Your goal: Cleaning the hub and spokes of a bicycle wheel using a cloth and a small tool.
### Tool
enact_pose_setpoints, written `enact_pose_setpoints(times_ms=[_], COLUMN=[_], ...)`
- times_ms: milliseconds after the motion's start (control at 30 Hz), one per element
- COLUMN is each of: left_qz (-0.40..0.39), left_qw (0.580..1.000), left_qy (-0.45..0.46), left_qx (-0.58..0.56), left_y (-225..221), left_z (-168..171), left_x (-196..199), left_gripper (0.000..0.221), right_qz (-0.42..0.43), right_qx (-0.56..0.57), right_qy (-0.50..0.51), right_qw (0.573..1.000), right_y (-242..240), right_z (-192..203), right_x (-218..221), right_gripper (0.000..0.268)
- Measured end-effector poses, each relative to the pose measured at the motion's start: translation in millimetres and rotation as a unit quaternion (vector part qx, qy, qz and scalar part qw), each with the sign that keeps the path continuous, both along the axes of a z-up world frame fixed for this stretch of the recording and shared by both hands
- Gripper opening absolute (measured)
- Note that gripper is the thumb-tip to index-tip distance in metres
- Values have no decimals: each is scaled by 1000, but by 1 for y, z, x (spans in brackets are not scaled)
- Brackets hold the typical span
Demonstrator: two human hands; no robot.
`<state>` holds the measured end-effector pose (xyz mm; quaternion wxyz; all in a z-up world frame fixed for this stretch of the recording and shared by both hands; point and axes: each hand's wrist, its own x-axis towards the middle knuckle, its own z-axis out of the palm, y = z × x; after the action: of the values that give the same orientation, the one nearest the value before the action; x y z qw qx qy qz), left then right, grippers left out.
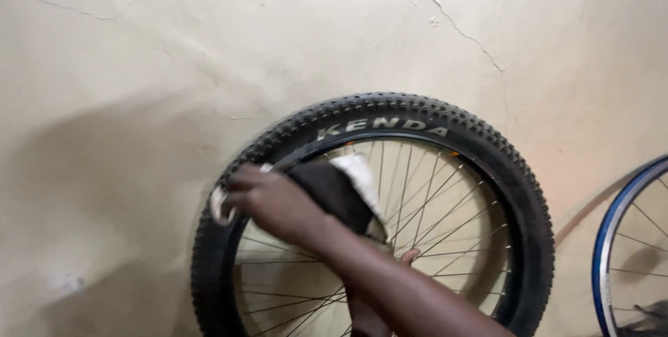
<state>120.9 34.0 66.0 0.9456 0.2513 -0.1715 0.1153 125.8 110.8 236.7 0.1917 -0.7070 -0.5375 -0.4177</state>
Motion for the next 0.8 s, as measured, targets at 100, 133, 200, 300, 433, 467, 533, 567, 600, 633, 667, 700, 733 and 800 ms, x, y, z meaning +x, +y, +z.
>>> enact_pose_setpoints(times_ms=[100,133,200,300,433,467,533,567,600,633,667,700,733,800], left_qz=[115,194,274,412,489,448,547,638,636,579,519,520,511,502], left_qw=[985,955,908,770,571,555,514,464,466,450,429,429,421,412], left_qy=[-45,-82,-116,-170,-152,-82,-130,-175,-176,-133,-88,-89,-88,-84], left_qx=[119,208,296,456,642,697,648,589,589,667,734,733,744,756], left_y=[3,5,11,16,10,7,7,7,6,5,5,4,4,4], left_z=[6,13,24,41,43,36,35,34,28,23,20,20,19,19], left_x=[-20,-25,-36,-49,-29,-21,-25,-27,-20,-13,-4,-3,-2,-1], left_gripper=[54,53,52,52,52,54,49,44,44,51,58,58,55,54], right_qz=[103,76,52,-129,-185,-232,-287,-339,-341,-376,-407,-406,-429,-449], right_qx=[-6,-16,-23,61,207,243,242,240,240,273,306,306,316,325], right_qy=[-118,-150,-182,-179,-177,-221,-234,-247,-247,-212,-178,-181,-151,-120], right_qw=[988,986,982,973,944,916,897,875,875,860,842,842,833,824], right_y=[16,18,7,-35,-110,-132,-172,-193,-206,-218,-228,-240,-250,-266], right_z=[-23,-26,-21,3,28,31,23,19,8,-4,-12,-27,-42,-73], right_x=[-6,2,13,25,49,55,59,60,50,40,31,27,23,17], right_gripper=[9,5,2,14,4,13,22,31,31,12,11,11,7,5])
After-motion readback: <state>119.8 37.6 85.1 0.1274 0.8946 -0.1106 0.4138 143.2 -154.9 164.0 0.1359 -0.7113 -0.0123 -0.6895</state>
